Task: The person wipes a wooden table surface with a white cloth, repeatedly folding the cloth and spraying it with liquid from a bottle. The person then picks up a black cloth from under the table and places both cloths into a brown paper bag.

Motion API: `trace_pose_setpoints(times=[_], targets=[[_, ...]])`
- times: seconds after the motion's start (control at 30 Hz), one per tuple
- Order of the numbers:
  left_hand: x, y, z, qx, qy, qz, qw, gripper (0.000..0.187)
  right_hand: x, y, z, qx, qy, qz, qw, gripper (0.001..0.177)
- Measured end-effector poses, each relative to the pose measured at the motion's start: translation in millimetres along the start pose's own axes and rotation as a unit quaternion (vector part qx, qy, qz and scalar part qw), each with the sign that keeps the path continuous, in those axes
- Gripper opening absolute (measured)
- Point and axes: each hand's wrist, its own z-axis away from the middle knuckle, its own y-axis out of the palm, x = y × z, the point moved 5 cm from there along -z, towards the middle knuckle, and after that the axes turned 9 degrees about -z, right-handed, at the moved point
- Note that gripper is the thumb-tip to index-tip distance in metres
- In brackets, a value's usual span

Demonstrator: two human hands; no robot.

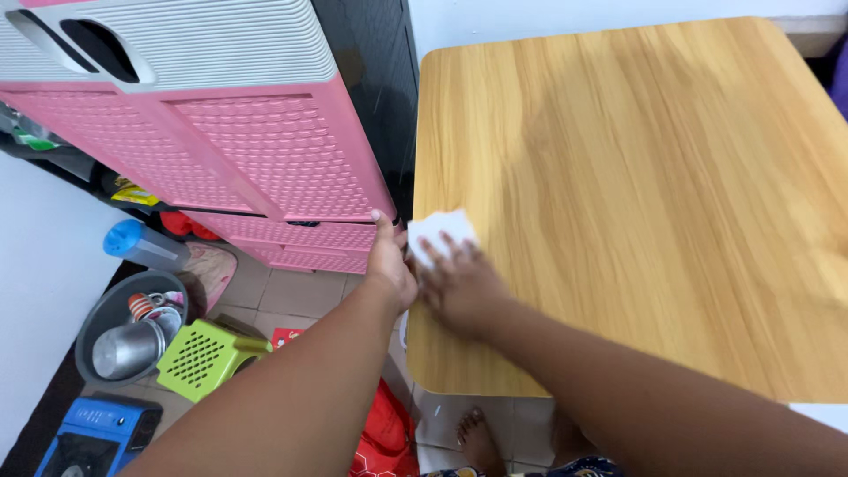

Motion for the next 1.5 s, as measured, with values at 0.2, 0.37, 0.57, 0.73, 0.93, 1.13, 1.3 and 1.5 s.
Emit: trace_pose_setpoints(times=[0.2,0.37,0.57,0.73,0.93,1.13,1.3,1.5], targets=[[3.2,8.1,1.1,-0.026,-0.039,-0.070,0.996,0.093,-31.0,-6.9,98.3,-0.107,-0.035,-0.021,0.993,0.063],[-5.2,34.7,21.5,-0.120,0.085,-0.554,0.819,0.078,-122.4,-24.3,86.3,-0.036,0.179,-0.038,0.982,0.068],[-9.1,56.0,50.4,-0.083,0.154,-0.659,0.731,0.078,-34.5,-18.4,36.7,0.093,0.055,0.058,0.992,0.067],[-3.1,47.0,78.9,-0.047,0.120,-0.722,0.680,0.076,52.3,-1.2,59.8,0.027,-0.101,-0.013,0.994,0.051],[12.8,62.4,97.9,-0.031,0.102,-0.751,0.652,0.075,-26.1,13.0,114.5,-0.048,-0.169,0.004,0.984,0.059],[24.1,81.5,122.1,-0.051,0.088,-0.796,0.596,0.074,-223.2,2.2,172.0,-0.073,0.042,0.074,0.994,0.066],[33.4,46.2,132.2,-0.147,-0.016,-0.765,0.627,0.080,-346.5,-0.2,264.2,-0.073,0.356,-0.038,0.931,0.075],[65.6,-26.8,94.8,-0.166,0.091,-0.376,0.907,0.081,-281.8,-3.3,191.6,-0.085,0.352,-0.083,0.928,0.074]])
